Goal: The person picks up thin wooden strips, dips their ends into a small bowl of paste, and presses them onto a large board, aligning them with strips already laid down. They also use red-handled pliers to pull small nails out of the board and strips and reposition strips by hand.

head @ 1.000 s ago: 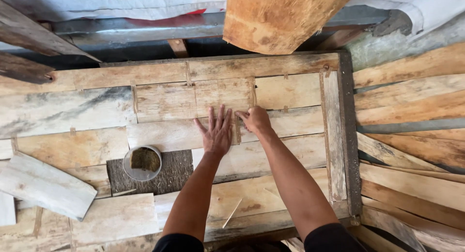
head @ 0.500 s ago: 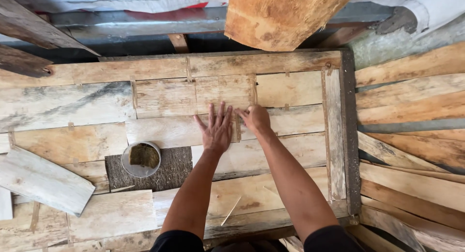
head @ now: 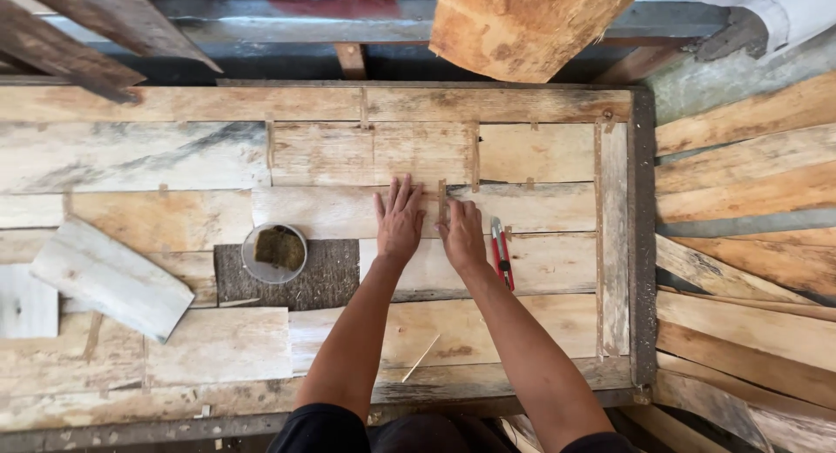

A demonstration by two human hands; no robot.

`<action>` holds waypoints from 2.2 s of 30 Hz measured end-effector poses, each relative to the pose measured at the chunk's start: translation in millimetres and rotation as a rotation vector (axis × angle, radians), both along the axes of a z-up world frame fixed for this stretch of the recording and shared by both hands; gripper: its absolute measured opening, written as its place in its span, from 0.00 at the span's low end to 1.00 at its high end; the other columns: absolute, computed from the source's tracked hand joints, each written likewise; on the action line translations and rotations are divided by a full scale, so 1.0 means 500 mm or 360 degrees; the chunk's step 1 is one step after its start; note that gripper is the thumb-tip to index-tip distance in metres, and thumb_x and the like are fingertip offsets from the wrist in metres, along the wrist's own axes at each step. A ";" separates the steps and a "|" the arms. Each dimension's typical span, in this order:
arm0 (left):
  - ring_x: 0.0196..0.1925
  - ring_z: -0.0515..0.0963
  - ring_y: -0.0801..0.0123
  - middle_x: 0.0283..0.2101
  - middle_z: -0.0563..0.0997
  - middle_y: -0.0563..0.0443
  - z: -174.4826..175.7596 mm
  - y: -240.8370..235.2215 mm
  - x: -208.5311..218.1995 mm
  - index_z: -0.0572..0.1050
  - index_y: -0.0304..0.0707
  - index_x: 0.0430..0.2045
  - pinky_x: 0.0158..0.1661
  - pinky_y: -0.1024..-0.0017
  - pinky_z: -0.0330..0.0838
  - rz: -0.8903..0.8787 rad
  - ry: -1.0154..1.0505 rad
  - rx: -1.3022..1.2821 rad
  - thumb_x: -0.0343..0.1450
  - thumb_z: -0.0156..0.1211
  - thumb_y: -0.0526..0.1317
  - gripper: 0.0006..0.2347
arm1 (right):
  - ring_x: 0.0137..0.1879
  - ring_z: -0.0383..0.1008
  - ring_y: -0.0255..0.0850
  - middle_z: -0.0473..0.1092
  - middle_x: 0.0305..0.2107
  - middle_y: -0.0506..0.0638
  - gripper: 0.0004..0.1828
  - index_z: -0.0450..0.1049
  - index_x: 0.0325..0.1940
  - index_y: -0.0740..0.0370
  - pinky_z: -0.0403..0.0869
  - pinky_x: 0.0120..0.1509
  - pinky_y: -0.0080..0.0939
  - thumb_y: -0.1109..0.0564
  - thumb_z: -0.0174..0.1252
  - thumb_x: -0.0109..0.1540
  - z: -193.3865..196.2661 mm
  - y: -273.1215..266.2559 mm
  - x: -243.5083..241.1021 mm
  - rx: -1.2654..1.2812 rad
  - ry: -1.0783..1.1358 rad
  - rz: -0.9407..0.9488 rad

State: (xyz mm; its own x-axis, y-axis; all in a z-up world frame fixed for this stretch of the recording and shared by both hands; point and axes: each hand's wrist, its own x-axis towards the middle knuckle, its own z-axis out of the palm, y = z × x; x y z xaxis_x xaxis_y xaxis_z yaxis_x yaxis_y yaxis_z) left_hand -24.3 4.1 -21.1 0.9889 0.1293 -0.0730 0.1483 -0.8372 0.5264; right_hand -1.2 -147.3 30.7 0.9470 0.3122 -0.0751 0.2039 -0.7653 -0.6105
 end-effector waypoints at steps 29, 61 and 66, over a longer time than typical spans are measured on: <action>0.28 0.78 0.59 0.28 0.78 0.45 0.170 0.429 -0.505 0.75 0.33 0.29 0.31 0.62 0.71 0.0929 -0.0435 -0.0655 0.74 0.61 0.40 0.09 | 0.34 0.77 0.37 0.77 0.39 0.53 0.22 0.69 0.61 0.65 0.77 0.38 0.40 0.52 0.58 0.67 -0.093 0.448 -0.247 0.0778 0.0720 -0.0152; 0.55 0.74 0.54 0.47 0.79 0.47 0.106 0.522 -0.729 0.80 0.43 0.42 0.53 0.51 0.66 0.0795 -0.0165 -0.0177 0.71 0.60 0.41 0.09 | 0.33 0.76 0.30 0.78 0.29 0.46 0.11 0.79 0.45 0.65 0.75 0.38 0.33 0.56 0.56 0.69 0.003 0.506 -0.488 0.0527 0.0753 0.0418; 0.51 0.79 0.55 0.47 0.81 0.47 0.125 0.551 -0.778 0.79 0.43 0.45 0.52 0.55 0.69 0.1146 -0.0092 -0.0223 0.73 0.59 0.41 0.09 | 0.31 0.71 0.31 0.74 0.27 0.44 0.10 0.77 0.48 0.63 0.73 0.36 0.35 0.56 0.59 0.65 0.029 0.494 -0.512 0.0436 0.0755 0.0520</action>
